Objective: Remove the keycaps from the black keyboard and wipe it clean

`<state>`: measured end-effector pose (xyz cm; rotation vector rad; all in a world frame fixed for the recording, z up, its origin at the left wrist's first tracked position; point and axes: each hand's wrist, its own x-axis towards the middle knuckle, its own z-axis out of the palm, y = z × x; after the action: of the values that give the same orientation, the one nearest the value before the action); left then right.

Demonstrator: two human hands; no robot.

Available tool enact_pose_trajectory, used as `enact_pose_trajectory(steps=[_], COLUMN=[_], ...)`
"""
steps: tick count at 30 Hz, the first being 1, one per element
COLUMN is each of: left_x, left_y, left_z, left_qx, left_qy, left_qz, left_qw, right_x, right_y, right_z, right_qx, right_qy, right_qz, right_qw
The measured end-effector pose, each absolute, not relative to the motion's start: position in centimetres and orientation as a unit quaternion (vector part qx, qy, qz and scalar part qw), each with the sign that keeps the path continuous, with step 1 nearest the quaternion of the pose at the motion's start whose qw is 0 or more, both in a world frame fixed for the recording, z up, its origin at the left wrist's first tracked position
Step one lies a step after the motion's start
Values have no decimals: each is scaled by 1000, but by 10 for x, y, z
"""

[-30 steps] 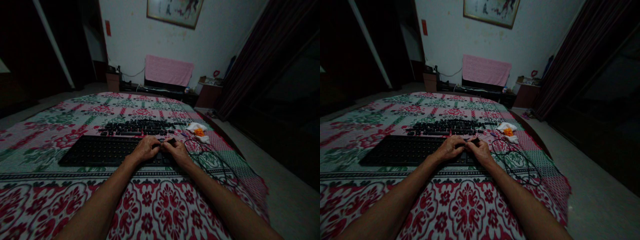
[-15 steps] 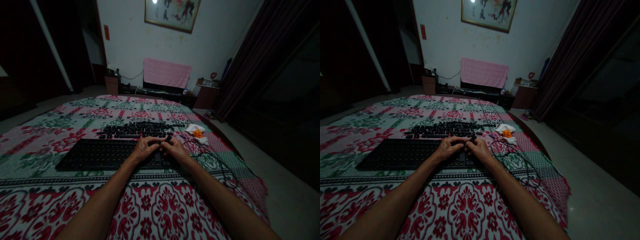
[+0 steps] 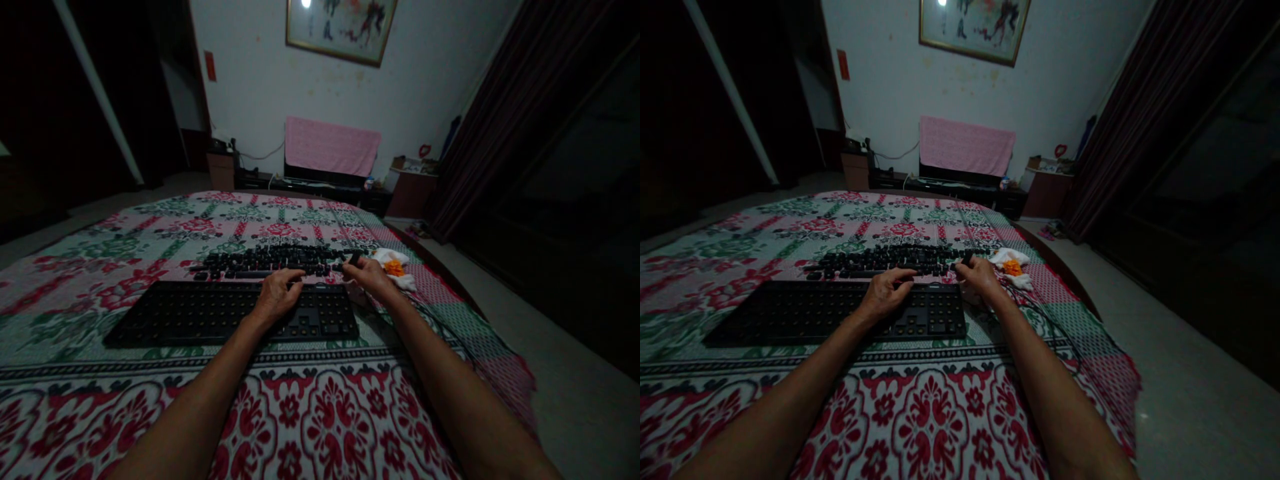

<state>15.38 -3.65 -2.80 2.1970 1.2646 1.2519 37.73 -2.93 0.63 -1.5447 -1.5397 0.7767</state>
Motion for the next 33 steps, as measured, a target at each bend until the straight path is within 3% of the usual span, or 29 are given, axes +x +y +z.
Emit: enact_pose_trajectory(steps=[4, 14, 27, 33], left_x=[151, 151, 150, 150], left_y=[-34, -31, -31, -32], left_z=[-34, -42, -40, -41], left_qx=[791, 831, 838, 845], left_qy=[455, 428, 438, 424], left_qz=[394, 350, 318, 319], left_qw=[110, 55, 73, 62], right_x=[387, 374, 380, 381], right_y=[-10, 14, -2, -34], right_z=[-1, -26, -8, 14], right_qx=[-676, -689, -666, -572], right_qy=[-632, -646, -637, -659], right_qz=[204, 151, 159, 312], right_qw=[320, 291, 354, 377])
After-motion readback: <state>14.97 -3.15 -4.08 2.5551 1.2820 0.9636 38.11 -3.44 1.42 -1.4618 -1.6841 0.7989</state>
